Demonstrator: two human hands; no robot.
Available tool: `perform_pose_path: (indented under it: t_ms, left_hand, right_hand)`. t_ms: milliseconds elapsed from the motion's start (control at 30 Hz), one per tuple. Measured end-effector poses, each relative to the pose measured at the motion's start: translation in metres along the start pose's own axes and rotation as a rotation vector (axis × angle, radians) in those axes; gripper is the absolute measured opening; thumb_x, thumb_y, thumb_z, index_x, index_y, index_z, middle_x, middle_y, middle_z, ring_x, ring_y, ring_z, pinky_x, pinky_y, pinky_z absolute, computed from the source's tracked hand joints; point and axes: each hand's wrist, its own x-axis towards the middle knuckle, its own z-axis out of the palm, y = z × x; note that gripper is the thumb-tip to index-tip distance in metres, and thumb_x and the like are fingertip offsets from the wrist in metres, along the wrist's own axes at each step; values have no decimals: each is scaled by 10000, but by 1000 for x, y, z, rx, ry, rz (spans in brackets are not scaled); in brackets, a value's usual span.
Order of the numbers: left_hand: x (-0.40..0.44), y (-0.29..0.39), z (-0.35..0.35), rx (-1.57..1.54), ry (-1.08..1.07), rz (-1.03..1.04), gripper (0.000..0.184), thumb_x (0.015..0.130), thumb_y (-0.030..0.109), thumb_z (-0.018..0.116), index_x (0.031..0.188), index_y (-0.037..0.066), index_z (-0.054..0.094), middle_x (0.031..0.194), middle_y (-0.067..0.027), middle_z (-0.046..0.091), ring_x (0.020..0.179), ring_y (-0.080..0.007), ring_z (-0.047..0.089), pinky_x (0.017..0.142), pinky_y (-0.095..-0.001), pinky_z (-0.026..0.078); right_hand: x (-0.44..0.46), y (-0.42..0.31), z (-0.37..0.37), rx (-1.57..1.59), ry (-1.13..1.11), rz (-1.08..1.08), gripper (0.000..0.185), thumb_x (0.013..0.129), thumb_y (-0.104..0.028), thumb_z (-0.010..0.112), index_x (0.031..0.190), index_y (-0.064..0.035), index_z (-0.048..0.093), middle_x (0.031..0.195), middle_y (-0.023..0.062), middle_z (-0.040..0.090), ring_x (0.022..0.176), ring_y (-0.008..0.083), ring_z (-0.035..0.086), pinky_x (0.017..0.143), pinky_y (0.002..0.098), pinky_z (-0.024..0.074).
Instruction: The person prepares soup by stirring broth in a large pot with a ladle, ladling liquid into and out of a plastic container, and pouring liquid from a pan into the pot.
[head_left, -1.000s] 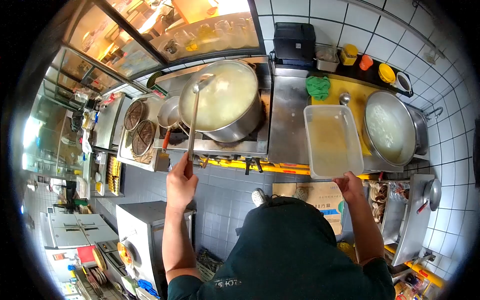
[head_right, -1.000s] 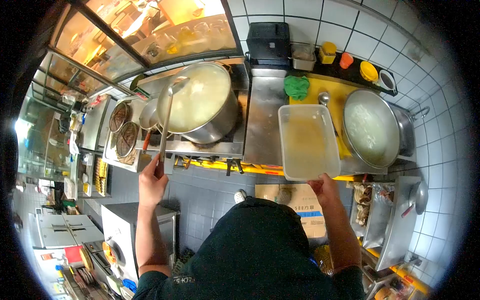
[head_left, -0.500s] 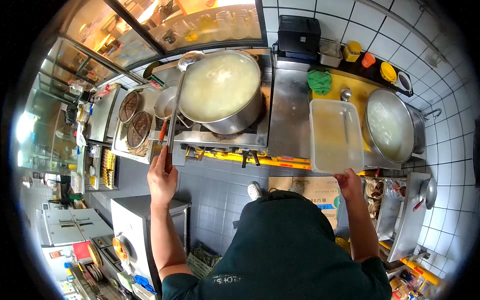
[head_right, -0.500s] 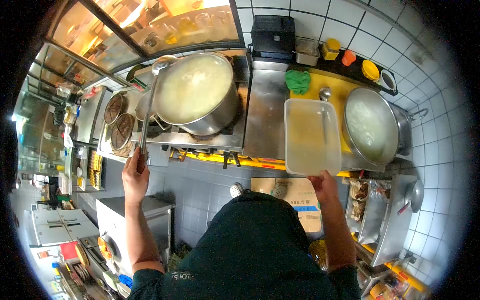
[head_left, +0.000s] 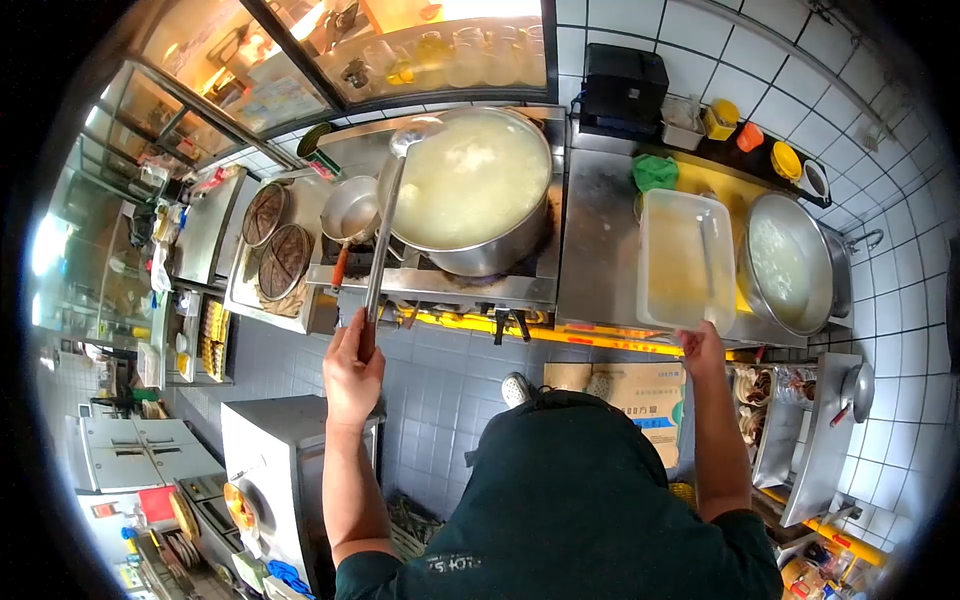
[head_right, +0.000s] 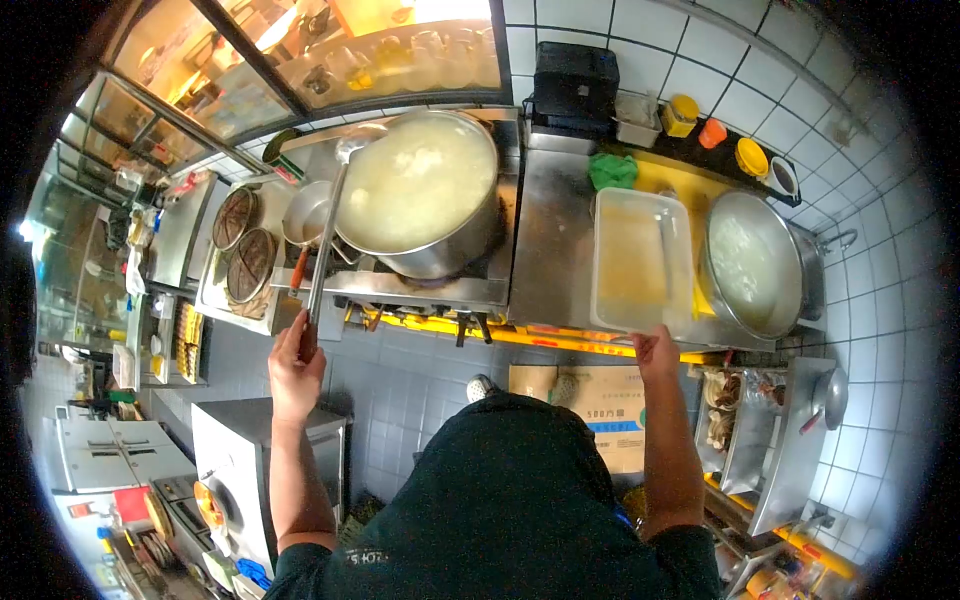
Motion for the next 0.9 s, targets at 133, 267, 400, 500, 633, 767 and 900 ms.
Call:
perform_pose_path:
  t_ms: [133, 267, 400, 500, 633, 767, 900]
  left_hand:
    - [9, -16, -4, 35, -1, 50, 518, 750, -82, 619, 1265, -33, 595, 850, -168, 610, 705, -315, 632, 641, -373, 515]
    - [31, -29, -13, 91, -18, 139, 535, 740, -79, 607, 1271, -15, 588, 827, -167, 597, 690, -349, 618, 620, -416, 509]
    - [63, -61, -16, 246, -19, 312, 518, 750, -52, 598, 1266, -17, 584, 880, -180, 610, 726, -380, 632, 633, -447, 519]
    - [87, -77, -19, 296, -35, 399, 502, 761, -41, 606, 1262, -12, 576, 899, -187, 614, 739, -385, 637, 637, -455, 530]
    - [118, -80, -25, 397, -115, 493, 494, 778, -30, 598, 1269, 12, 567, 875, -171, 612, 738, -371, 635, 639, -450, 544]
    - [142, -81, -21, 517, -162, 574, 488, 782, -14, 599, 1268, 5, 557, 870, -154, 623, 794, -332, 651, 657, -425, 557]
    - [158, -82, -12, 610, -185, 603, 455, 792, -17, 583, 1247, 2, 558, 886, -145, 637, 844, -313, 658, 683, -410, 564]
  right_hand:
    - [-10, -1, 18, -13, 92, 31, 564, 939, -516, 537, 1135, 11, 580, 868, 172, 693, 720, 244, 680, 587, 307, 580]
    - [-58, 11, 39, 103, 298, 33, 880, 873, -738, 466, 1387, -28, 384, 903, 173, 667, 723, 274, 670, 577, 332, 567]
    - [-74, 73, -5, 58, 249, -19, 963, 884, -755, 429, 1493, -40, 217, 939, 195, 649, 709, 293, 660, 566, 349, 558]
    - [-87, 123, -24, -78, 437, 73, 888, 926, -679, 447, 1501, -40, 220, 965, 205, 643, 695, 301, 659, 523, 339, 550]
    - [-105, 167, -60, -260, 479, 232, 720, 963, -516, 526, 1468, -46, 321, 1048, 213, 617, 694, 300, 661, 461, 314, 547]
    - [-122, 188, -104, -549, 439, 368, 464, 964, -419, 563, 1261, -65, 524, 1046, 176, 623, 679, 304, 662, 589, 387, 594]
    - [-127, 191, -141, -709, 335, 454, 385, 946, -357, 608, 1171, -51, 546, 930, 149, 617, 653, 291, 657, 617, 413, 595]
